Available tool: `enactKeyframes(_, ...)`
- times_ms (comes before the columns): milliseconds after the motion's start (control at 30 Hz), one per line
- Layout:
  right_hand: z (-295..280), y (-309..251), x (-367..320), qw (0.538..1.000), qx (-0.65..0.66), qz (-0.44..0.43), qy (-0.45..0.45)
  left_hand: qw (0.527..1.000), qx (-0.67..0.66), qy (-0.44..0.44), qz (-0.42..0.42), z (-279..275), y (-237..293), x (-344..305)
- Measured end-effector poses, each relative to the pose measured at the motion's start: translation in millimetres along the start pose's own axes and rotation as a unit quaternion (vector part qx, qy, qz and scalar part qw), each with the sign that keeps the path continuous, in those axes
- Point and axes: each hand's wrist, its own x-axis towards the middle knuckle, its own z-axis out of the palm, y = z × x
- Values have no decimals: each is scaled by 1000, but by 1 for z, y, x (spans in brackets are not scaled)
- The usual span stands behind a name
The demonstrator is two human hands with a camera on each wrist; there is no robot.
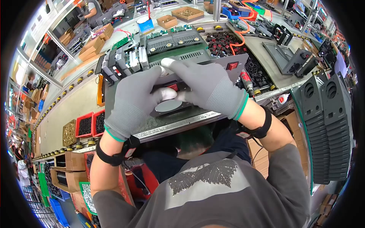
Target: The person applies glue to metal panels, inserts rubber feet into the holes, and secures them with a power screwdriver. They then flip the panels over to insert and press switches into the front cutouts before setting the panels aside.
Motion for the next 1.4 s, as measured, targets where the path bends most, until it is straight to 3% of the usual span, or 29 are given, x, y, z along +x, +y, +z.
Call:
enactKeyframes(100,13,2,2,999,-4,-25,35,998,49,19,41,2,-1,-3)
enactKeyframes(233,14,-1,0,999,11,21,36,997,62,37,39,7,7,-4)
enactKeyframes(300,23,7,-1,989,71,-52,119,998,-46,-13,-48,4,12,0)
enactKeyframes(333,26,6,-1,995,29,-24,98,998,48,14,-28,8,9,1)
enactKeyframes(433,15,5,3,1000,25,0,18,994,85,59,15,12,8,2)
enactKeyframes(533,25,11,6,998,-7,-23,56,987,138,78,30,16,9,-1)
enactKeyframes(700,24,6,2,999,-4,24,24,984,85,139,70,26,-3,3)
enactKeyframes(800,5,15,-8,999,19,-23,27,986,67,118,97,16,-6,6)
enactKeyframes(867,-33,38,-30,979,70,-98,164,990,61,103,80,2,-5,9)
enactKeyframes(900,-40,65,-40,968,63,-69,231,993,56,85,62,-4,-5,7)
enactKeyframes(933,-60,87,-60,973,138,38,182,994,77,61,55,-7,-8,7)
enactKeyframes(967,-63,121,-72,960,150,108,212,994,75,61,51,-4,-8,5)
enactKeyframes(1000,-63,158,-89,950,156,203,181,986,130,65,80,0,-8,1)
enactKeyframes(1033,-65,193,-109,955,32,261,134,974,185,69,110,2,-8,-4)
enactKeyframes(1067,-67,221,-122,934,-50,355,-4,980,183,43,69,1,-14,-9)
enactKeyframes(1100,-56,251,-141,924,-68,370,-64,980,183,45,69,1,-15,-13)
enactKeyframes(1167,-35,283,-160,902,-115,364,-200,994,55,90,27,2,-13,-15)
enactKeyframes(1200,-28,289,-163,891,-140,356,-245,983,101,141,66,1,7,-13)
enactKeyframes(1233,-20,295,-165,877,-164,346,-290,982,102,142,63,6,13,-17)
enactKeyframes(1300,-7,303,-163,856,-171,363,-326,962,75,252,73,13,22,-35)
enactKeyframes(1333,-1,305,-162,831,-181,381,-362,975,1,208,82,20,32,-37)
enactKeyframes(1400,-1,315,-160,835,-155,381,-365,987,-38,78,133,38,62,-20)
